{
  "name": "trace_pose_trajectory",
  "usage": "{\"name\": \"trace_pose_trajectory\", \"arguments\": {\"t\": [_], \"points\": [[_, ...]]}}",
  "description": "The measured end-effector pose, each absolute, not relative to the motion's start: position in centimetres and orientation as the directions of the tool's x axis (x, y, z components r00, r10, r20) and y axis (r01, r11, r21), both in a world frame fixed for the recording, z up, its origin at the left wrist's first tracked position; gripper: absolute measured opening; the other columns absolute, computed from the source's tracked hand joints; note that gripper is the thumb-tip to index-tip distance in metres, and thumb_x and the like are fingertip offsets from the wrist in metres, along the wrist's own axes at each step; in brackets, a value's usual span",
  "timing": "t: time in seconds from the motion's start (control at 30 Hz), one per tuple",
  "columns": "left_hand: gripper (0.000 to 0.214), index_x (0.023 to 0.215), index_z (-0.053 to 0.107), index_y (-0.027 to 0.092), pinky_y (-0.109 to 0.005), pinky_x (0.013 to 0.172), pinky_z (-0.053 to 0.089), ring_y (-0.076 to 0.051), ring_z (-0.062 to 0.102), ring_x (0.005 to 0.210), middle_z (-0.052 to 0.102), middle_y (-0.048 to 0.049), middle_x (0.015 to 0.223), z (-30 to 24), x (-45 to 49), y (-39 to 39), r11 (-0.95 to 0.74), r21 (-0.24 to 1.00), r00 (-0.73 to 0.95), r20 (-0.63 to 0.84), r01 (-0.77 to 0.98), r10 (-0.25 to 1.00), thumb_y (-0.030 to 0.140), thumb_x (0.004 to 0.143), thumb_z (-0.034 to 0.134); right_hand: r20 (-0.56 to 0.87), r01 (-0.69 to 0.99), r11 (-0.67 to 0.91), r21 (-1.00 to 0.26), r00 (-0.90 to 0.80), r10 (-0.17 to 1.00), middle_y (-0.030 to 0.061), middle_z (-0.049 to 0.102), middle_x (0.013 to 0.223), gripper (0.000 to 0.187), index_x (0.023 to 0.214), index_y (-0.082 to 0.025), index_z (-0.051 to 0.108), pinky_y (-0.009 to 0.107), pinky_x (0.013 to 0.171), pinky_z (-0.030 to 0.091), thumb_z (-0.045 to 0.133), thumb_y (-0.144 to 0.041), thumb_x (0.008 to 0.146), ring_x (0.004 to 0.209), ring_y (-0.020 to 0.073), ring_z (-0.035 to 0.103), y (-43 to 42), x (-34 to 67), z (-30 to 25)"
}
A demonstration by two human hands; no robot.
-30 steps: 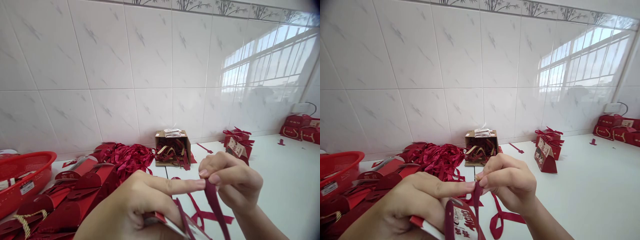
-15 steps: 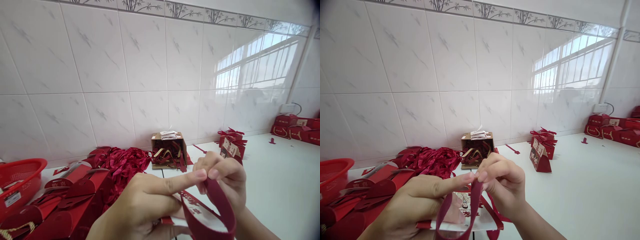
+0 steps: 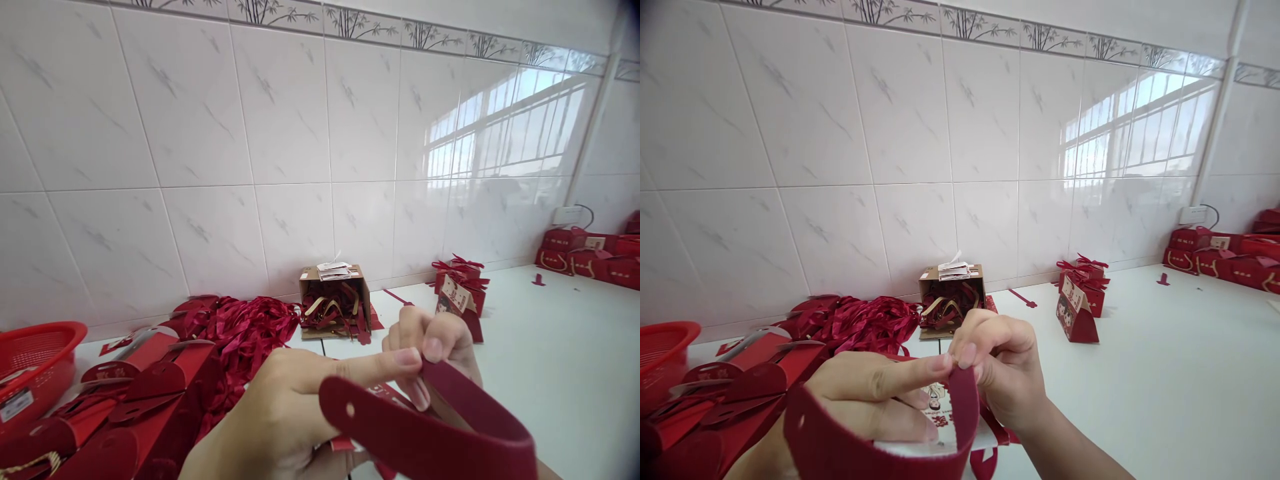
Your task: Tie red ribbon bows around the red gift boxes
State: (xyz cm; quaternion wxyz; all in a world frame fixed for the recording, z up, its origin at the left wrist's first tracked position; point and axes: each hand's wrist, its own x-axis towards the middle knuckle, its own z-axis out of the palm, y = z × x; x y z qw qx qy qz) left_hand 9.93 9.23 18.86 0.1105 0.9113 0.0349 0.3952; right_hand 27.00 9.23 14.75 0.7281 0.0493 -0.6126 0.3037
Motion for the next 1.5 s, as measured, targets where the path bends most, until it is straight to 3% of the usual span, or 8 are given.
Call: {"name": "trace_pose_trajectory", "arguments": {"t": [0.13,0.3,0.47,0.57,0.7,0.9,1.1,1.5], "points": [[0.030,0.108,0.068,0.025,-0.021,0.069,0.057,-0.011,0.068,0.066,0.073,-0.0014,0.091,18.2,10.6,9.9,-0.935,0.246,0.647,0.763,-0.257,0.023,0.012,0.083,0.058,0.908,-0.628,0.703,-0.333,-0.013,0.418,-0.0033,0.056,0.071,0.011,0.088,-0.027,0.068,0.012,0.033,0.033,0.066,-0.019,0.080,0.036,-0.0010,0.037,9.4,27.1,14.2],[0.029,0.104,0.070,0.032,-0.024,0.063,0.057,-0.013,0.069,0.063,0.070,-0.0005,0.104,17.9,11.5,9.6,-0.883,0.395,0.605,0.777,-0.254,0.174,0.015,0.084,0.058,0.904,-0.668,0.665,-0.334,-0.027,0.426,-0.0029,0.056,0.067,0.008,0.085,-0.025,0.069,0.013,0.030,0.031,0.067,-0.019,0.079,0.033,-0.0008,0.035,9.2,27.0,14.3],[0.043,0.111,0.067,0.032,-0.025,0.068,0.058,-0.017,0.070,0.070,0.073,-0.0029,0.095,18.3,11.2,9.7,-0.837,0.473,0.750,0.650,-0.276,0.120,0.006,0.077,0.063,0.900,-0.645,0.679,-0.350,-0.032,0.435,-0.0030,0.055,0.065,0.007,0.084,-0.025,0.068,0.014,0.034,0.037,0.067,-0.020,0.079,0.037,0.0021,0.042,9.4,26.9,14.8],[0.030,0.096,0.072,0.028,-0.027,0.073,0.058,-0.019,0.070,0.075,0.073,-0.0044,0.086,18.5,10.6,10.3,-0.828,0.533,0.738,0.627,-0.174,0.249,0.009,0.075,0.065,0.910,-0.538,0.770,-0.342,0.016,0.415,-0.0025,0.056,0.065,0.008,0.085,-0.027,0.068,0.016,0.037,0.040,0.066,-0.022,0.080,0.046,0.0060,0.050,10.2,27.8,15.2],[0.005,0.073,0.074,0.022,-0.034,0.087,0.054,-0.025,0.065,0.101,0.073,-0.0078,0.092,18.6,10.1,11.5,-0.821,0.570,0.457,0.726,0.019,0.514,0.018,0.070,0.073,0.904,-0.412,0.855,-0.316,0.141,0.403,-0.0042,0.054,0.062,0.012,0.084,-0.030,0.069,0.017,0.044,0.043,0.064,-0.020,0.082,0.048,0.0052,0.048,11.1,30.5,16.0],[0.018,0.085,0.073,0.020,-0.022,0.054,0.056,-0.016,0.067,0.062,0.073,-0.0031,0.073,18.3,10.0,12.9,-0.588,0.808,0.177,0.574,0.034,0.800,0.032,0.071,0.073,0.969,0.101,0.964,-0.244,-0.017,0.247,0.0028,0.060,0.079,0.011,0.084,-0.029,0.073,0.033,0.073,0.050,0.069,-0.021,0.078,0.081,0.0157,0.055,10.2,30.9,16.3],[0.006,0.074,0.073,0.022,-0.020,0.060,0.055,-0.014,0.067,0.066,0.072,0.0006,0.073,18.3,11.1,11.8,-0.712,0.700,0.151,0.699,0.057,0.699,0.026,0.070,0.074,0.988,0.363,0.926,-0.101,-0.072,0.135,0.0062,0.056,0.096,0.015,0.078,-0.023,0.072,0.043,0.088,0.047,0.067,-0.010,0.077,0.097,0.0203,0.054,10.2,28.1,15.8],[0.010,0.085,0.072,0.020,-0.018,0.066,0.054,-0.013,0.068,0.074,0.073,-0.0009,0.079,18.2,11.6,11.1,-0.790,0.608,0.308,0.769,-0.082,0.560,0.016,0.076,0.068,0.987,0.334,0.933,-0.135,-0.037,0.156,0.0045,0.054,0.096,0.018,0.082,-0.021,0.070,0.029,0.077,0.052,0.064,-0.005,0.077,0.094,0.0157,0.057,9.8,27.8,15.6]]}}
